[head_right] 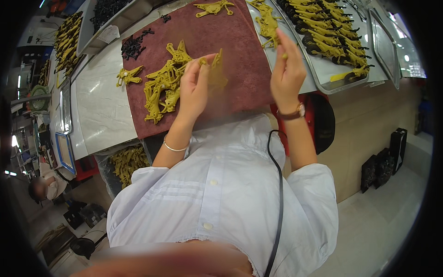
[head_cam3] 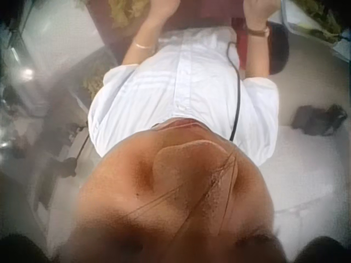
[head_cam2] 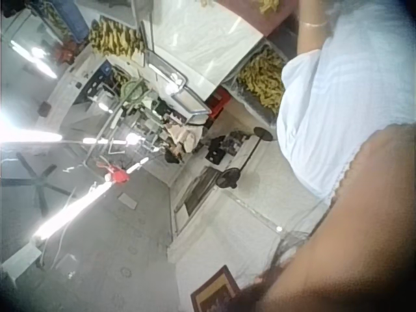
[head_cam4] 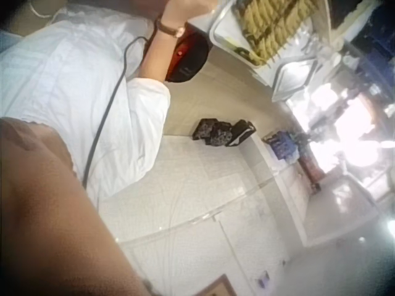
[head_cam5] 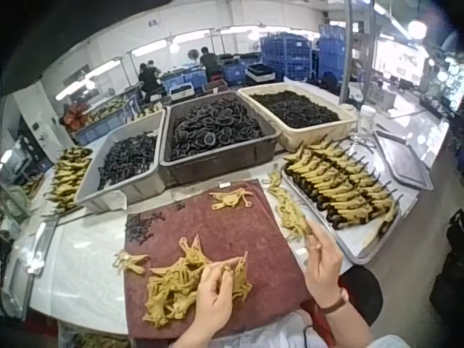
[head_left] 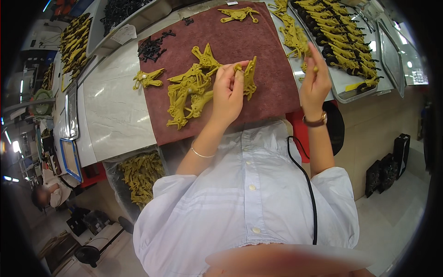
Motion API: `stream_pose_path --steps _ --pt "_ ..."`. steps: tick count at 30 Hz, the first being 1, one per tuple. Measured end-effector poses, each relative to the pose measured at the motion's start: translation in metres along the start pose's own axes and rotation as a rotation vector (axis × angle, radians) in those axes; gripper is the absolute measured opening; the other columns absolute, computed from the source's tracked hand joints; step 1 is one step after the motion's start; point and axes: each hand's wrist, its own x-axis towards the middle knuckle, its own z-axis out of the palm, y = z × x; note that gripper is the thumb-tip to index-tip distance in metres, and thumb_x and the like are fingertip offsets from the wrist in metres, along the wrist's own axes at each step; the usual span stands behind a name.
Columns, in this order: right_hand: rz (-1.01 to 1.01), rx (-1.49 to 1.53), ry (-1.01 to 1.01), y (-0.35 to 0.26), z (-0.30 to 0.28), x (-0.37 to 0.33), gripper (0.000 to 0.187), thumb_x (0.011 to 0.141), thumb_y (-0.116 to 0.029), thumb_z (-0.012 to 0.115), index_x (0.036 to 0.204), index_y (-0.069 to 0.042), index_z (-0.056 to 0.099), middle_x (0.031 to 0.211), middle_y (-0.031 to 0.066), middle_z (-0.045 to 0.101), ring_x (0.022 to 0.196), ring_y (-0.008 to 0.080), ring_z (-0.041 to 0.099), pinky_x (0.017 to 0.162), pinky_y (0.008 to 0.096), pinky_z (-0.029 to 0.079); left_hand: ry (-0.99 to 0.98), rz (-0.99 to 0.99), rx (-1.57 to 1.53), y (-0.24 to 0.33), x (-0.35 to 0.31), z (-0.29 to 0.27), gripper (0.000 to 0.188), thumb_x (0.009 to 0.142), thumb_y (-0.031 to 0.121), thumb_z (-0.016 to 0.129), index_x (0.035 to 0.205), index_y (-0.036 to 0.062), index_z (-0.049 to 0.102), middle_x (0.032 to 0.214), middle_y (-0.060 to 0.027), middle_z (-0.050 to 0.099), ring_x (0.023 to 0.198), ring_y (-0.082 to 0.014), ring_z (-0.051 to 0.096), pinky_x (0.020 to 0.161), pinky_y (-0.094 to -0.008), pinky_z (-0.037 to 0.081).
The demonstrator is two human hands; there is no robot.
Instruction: The person assembles toy plastic motorcycles by hand, attaching plastic wheels to the yellow bodies.
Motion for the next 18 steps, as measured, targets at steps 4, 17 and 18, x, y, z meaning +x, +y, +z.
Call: stream_pose_path --steps 4,17,18 --pt "-0.022 -0.245 -0.073 0.059 -0.01 0.018 0.037 0.093 -0.005 0.052 0.128 -0.012 0.059 0.119 0.0164 0.062 0.106 0.0326 0.061 0.089 0.0377 0.049 -0.056 -0.151 -0.182 0.034 0.031 0.001 0.017 0.097 0.011 0.055 0.11 0.0015 0.059 0.092 -0.0017 0.059 0.074 -0.0089 0.06 0.07 -0.0203 0.049" --pt "-0.121 -0.297 -0.357 0.07 -0.009 0.021 0.045 0.082 -0.007 0.058 0.127 -0.012 0.06 0.126 0.0147 0.057 0.118 0.0334 0.052 0.098 0.0453 0.041 -0.001 -0.347 -0.284 0.007 0.115 0.017 0.033 0.088 0.007 0.062 0.112 -0.0116 0.05 0.103 -0.0188 0.059 0.095 -0.0283 0.067 0.082 -0.0338 0.058" --pt "-0.138 -0.287 -0.337 0.064 -0.003 0.021 0.043 0.083 -0.01 0.06 0.126 -0.013 0.061 0.126 0.0138 0.057 0.118 0.0325 0.051 0.099 0.0443 0.039 -0.001 -0.348 -0.282 0.007 0.114 0.014 0.033 0.088 0.007 0.062 0.112 -0.0116 0.05 0.103 -0.0188 0.059 0.095 -0.0283 0.067 0.082 -0.0338 0.058"
